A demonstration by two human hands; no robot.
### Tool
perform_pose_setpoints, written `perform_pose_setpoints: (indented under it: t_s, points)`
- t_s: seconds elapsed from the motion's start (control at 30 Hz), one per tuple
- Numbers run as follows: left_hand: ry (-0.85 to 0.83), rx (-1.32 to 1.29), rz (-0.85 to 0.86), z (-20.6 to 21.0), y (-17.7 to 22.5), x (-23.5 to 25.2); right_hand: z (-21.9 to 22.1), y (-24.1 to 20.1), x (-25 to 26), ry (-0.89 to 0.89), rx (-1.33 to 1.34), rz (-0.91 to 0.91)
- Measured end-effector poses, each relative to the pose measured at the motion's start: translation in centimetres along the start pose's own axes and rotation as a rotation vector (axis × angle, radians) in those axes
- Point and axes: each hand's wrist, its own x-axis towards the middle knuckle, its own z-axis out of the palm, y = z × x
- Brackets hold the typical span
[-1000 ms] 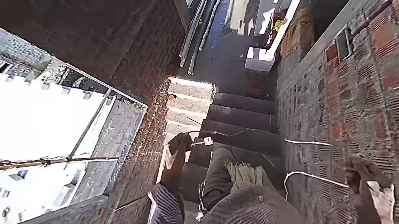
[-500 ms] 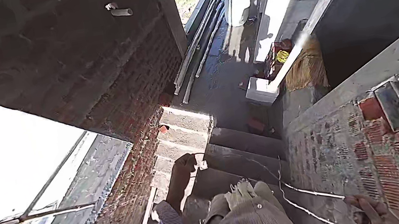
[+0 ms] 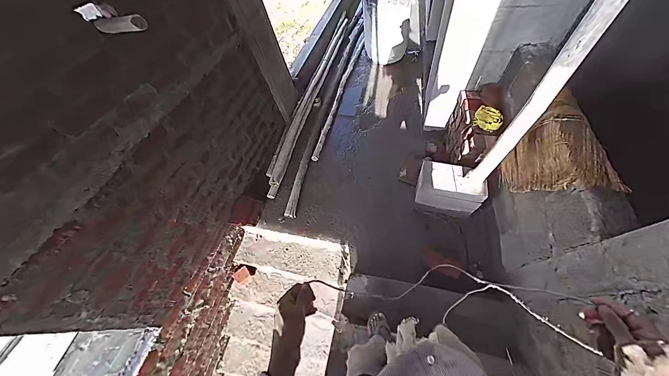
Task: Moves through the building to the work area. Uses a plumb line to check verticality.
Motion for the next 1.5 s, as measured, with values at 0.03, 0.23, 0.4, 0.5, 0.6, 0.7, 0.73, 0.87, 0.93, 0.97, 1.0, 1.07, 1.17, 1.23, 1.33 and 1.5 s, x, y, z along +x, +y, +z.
perform_pose_setpoints:
  t_s: [0.03,0.23,0.4,0.5,0.6,0.7,0.73,0.87,0.93,0.97,1.0,1.07,1.17,1.23,1.33,1.5]
  points:
    - [0.0,0.016,0.01,0.6,0.8,3.6,2.5,1.3,1.5,0.096,0.027,0.035]
    - [-0.12,0.044,-0.038,6.9,5.8,13.6,10.9,-1.8,10.9,0.028,0.049,0.128]
    - [-0.065,0.017,0.015,9.9,4.0,26.5,19.5,-1.0,25.1,0.037,0.084,0.085]
    - [0.066,0.048,0.062,11.9,0.6,35.2,26.6,3.5,34.0,0.058,0.143,0.04]
    - [0.191,0.2,0.005,15.4,-1.6,42.4,33.6,7.3,40.6,0.085,0.241,0.124]
    - [0.208,0.209,-0.006,18.4,-1.9,49.1,40.5,8.8,46.0,0.025,0.268,0.217]
    - [0.227,0.154,0.02,19.3,-1.8,52.5,43.1,9.5,49.1,-0.016,0.286,0.216]
    - [0.266,0.154,0.097,22.5,-2.3,73.2,54.6,12.0,66.1,-0.099,0.234,0.072]
    - [0.205,0.433,-0.026,24.0,-0.9,82.7,58.5,11.7,71.8,-0.11,0.183,0.049]
    - [0.132,0.536,-0.052,27.3,2.0,87.8,60.2,9.9,75.7,-0.106,0.182,0.023]
    - [0.045,0.607,-0.062,30.6,5.0,91.4,61.7,8.3,78.5,-0.118,0.179,0.013]
    - [-0.116,0.677,-0.094,35.7,9.7,95.4,63.6,6.8,81.2,-0.191,0.165,0.072]
    - [-0.174,0.655,-0.068,42.9,13.9,104.3,68.1,6.7,88.7,-0.257,0.193,0.139]
    - [-0.145,0.617,-0.06,46.3,15.0,110.7,71.6,7.9,95.4,-0.259,0.198,0.182]
    - [-0.036,0.605,-0.121,47.8,15.0,117.5,76.5,9.3,105.3,-0.271,0.218,0.218]
    - [0.143,0.467,-0.15,54.0,23.3,127.5,84.0,2.9,125.9,-0.427,0.276,0.091]
